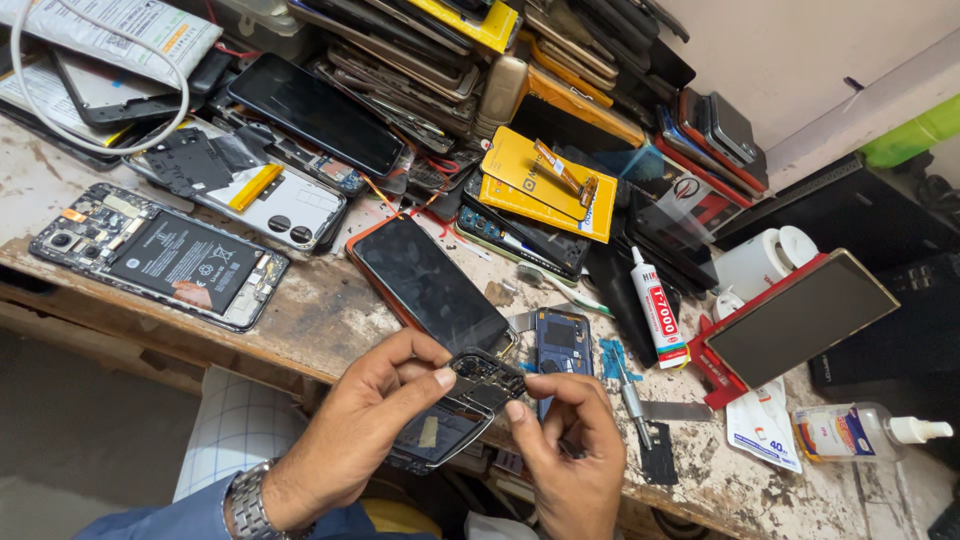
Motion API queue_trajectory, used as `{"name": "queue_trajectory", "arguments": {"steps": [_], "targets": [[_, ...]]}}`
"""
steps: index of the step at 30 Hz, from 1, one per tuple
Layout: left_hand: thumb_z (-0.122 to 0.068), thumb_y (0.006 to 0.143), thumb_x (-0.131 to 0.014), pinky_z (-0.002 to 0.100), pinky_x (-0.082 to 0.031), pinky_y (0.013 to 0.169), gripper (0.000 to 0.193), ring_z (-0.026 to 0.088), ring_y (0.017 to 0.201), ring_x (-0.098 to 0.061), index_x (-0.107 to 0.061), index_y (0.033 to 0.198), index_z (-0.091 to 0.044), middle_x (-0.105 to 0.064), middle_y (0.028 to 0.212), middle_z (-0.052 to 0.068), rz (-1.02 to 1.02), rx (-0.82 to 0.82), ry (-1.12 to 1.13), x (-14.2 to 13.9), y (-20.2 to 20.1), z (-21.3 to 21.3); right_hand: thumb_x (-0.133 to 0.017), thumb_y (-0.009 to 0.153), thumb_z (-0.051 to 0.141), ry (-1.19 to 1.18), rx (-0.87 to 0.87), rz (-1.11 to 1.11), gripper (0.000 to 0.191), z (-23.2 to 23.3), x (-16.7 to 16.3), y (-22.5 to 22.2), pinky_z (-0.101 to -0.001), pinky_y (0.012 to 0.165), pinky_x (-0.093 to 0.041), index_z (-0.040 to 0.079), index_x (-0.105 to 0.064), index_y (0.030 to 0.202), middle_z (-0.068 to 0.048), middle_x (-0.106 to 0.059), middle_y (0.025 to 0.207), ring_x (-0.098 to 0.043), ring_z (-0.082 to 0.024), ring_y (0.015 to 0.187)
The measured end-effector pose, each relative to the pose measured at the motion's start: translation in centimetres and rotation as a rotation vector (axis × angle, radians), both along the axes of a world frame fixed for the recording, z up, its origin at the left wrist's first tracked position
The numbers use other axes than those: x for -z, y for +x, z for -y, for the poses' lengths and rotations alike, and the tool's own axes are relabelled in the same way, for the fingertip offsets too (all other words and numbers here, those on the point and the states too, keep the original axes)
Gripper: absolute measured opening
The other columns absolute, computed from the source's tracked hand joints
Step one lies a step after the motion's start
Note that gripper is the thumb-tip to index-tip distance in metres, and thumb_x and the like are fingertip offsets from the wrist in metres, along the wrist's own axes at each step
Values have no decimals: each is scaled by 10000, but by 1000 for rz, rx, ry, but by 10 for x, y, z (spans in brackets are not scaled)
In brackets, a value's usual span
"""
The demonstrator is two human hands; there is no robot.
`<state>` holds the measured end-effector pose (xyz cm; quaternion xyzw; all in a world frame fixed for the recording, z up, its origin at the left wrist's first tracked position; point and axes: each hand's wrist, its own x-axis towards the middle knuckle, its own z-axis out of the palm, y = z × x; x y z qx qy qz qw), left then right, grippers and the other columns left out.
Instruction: The person repairs a disassembled smartphone at a cluttered workbench. They use tweezers and a pry tool to work on the phone's internal components, manipulate the midframe and battery area, then hold the phone chassis and scrape or clean its inner edge with a tool.
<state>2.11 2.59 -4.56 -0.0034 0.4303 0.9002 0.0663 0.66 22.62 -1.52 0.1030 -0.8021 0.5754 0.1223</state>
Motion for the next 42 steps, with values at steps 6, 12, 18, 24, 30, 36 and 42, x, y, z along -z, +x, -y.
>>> {"name": "queue_trajectory", "arguments": {"steps": [6,12,18,24,30,36,42], "targets": [[-105,958,-637,243,-531,724,150,72,814,-654,-654,1082,-21,-719,875,42,36,20,-5,-5,0,4,-816,747,-35,128,59,-21,307,7,-9,4,-173,479,-321,46,-769,1039,2,-651,949,-414,-3,549],[-109,945,-644,239,-533,733,129,66,822,-653,-666,1039,-23,-728,887,24,8,27,-27,-3,2,2,-822,763,-16,159,41,-6,208,5,-11,1,-182,478,-335,38,-754,952,-7,-642,918,-444,-14,551],[-129,958,-670,208,-477,699,123,31,790,-578,-684,1041,-39,-671,860,-24,-8,33,-127,5,1,1,-843,749,20,321,5,-108,199,4,-25,-2,-200,484,-346,49,-745,919,-1,-662,889,-437,-30,547],[-122,954,-664,224,-493,705,102,50,799,-603,-669,1013,-38,-684,861,-14,33,61,-6,2,9,-3,-848,726,33,397,-37,-224,257,7,-32,7,-200,477,-343,68,-792,975,-3,-664,911,-421,-36,537],[-106,944,-655,238,-513,724,100,87,817,-655,-655,1001,-24,-713,887,33,248,110,148,15,36,-14,-814,798,13,332,-282,-40,175,-6,-19,21,-197,601,-465,53,-770,963,-27,-659,972,-563,-44,728],[-110,944,-647,269,-537,793,91,104,870,-670,-643,979,-26,-724,917,56,338,131,180,32,50,-20,-835,754,33,393,-181,102,199,-12,-9,33,-197,502,-391,38,-776,944,-19,-690,918,-475,-35,577],[-115,950,-650,279,-533,825,99,105,899,-669,-643,981,-21,-724,937,49,315,131,195,27,50,-22,-818,796,38,422,-134,18,209,-7,-7,35,-190,518,-434,34,-777,1001,-25,-677,940,-553,-27,640]]}}
